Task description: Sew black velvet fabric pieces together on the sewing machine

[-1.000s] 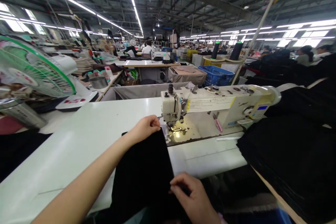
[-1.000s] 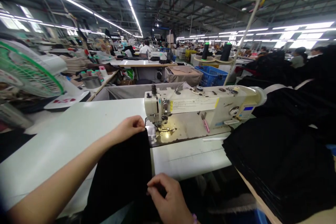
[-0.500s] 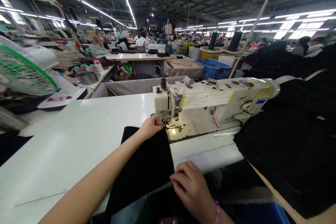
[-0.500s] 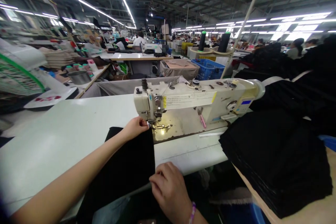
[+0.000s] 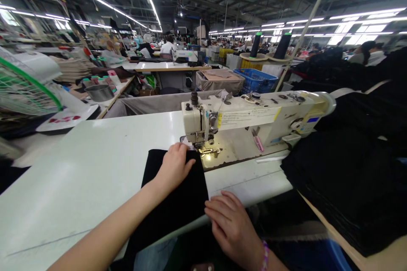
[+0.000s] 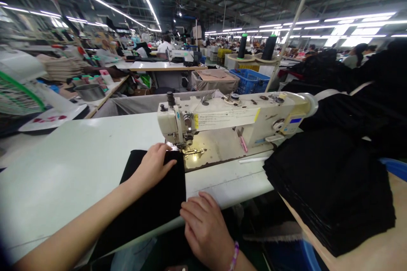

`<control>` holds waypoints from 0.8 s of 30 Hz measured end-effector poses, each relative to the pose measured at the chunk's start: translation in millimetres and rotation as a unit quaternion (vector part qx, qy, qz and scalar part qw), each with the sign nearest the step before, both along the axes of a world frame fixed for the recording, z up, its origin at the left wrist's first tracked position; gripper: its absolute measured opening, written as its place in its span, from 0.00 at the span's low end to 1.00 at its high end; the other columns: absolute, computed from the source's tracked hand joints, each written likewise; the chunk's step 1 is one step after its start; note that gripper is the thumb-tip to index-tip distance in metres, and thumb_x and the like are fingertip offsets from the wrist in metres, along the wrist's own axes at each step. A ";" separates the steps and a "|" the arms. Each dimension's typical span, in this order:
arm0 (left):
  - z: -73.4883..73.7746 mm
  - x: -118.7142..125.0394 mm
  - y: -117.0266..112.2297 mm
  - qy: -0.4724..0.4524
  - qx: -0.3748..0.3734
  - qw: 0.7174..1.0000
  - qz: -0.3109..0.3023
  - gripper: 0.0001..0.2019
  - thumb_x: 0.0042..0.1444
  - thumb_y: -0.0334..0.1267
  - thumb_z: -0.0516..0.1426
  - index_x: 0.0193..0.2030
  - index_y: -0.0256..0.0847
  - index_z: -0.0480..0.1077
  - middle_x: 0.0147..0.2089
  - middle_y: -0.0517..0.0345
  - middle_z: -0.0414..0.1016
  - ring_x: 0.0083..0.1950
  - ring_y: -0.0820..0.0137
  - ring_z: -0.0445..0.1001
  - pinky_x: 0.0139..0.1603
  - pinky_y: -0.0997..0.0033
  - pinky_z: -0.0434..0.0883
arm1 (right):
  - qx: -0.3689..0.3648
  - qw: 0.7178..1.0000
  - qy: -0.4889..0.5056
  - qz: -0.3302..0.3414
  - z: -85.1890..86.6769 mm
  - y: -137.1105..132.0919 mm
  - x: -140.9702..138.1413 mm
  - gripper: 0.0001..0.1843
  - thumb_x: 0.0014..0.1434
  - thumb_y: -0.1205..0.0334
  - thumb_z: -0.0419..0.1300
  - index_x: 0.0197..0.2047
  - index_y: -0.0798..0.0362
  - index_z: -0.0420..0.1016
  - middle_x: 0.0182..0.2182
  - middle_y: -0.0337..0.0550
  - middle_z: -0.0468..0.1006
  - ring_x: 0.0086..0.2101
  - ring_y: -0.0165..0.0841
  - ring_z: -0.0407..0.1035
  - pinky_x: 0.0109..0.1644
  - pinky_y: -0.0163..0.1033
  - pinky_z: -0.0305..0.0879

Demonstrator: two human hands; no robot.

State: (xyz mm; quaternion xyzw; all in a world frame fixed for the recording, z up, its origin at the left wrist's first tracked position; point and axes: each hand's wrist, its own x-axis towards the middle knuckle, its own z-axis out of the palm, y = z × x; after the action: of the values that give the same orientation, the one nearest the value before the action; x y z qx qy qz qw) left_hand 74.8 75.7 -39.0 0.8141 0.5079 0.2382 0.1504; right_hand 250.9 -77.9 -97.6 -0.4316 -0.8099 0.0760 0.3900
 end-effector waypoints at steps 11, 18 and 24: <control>-32.1 -30.9 -73.2 0.087 0.159 0.939 -0.292 0.17 0.64 0.27 0.49 0.54 0.39 0.74 0.56 0.46 0.78 0.57 0.59 0.76 0.58 0.56 0.77 | -0.030 0.999 -0.016 -0.026 7.7 27.9 1.1 0.25 0.57 0.77 0.54 0.55 0.49 0.75 0.49 0.45 0.81 0.49 0.41 0.69 0.64 0.58 0.59; -27.0 -28.0 -31.5 0.062 0.145 0.946 -0.283 0.15 0.67 0.33 0.51 0.51 0.40 0.77 0.52 0.46 0.80 0.55 0.60 0.77 0.57 0.56 0.78 | -0.031 0.994 -0.075 -0.076 12.0 69.4 -2.2 0.17 0.56 0.75 0.59 0.45 0.49 0.81 0.40 0.43 0.75 0.45 0.39 0.66 0.58 0.50 0.62; -23.3 -28.1 -2.2 0.046 0.129 0.952 -0.272 0.14 0.67 0.35 0.51 0.48 0.40 0.78 0.49 0.46 0.80 0.52 0.60 0.77 0.54 0.57 0.78 | -0.037 0.988 -0.123 -0.091 12.9 102.5 -4.6 0.13 0.60 0.72 0.60 0.44 0.49 0.82 0.36 0.43 0.74 0.43 0.39 0.65 0.54 0.47 0.61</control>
State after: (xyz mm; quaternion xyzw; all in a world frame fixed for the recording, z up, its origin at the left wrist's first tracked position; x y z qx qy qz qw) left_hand 46.8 73.5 -62.3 0.9440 0.2383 0.2140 0.0797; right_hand 246.2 24.7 -84.8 -0.5236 -0.8056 0.0164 0.2769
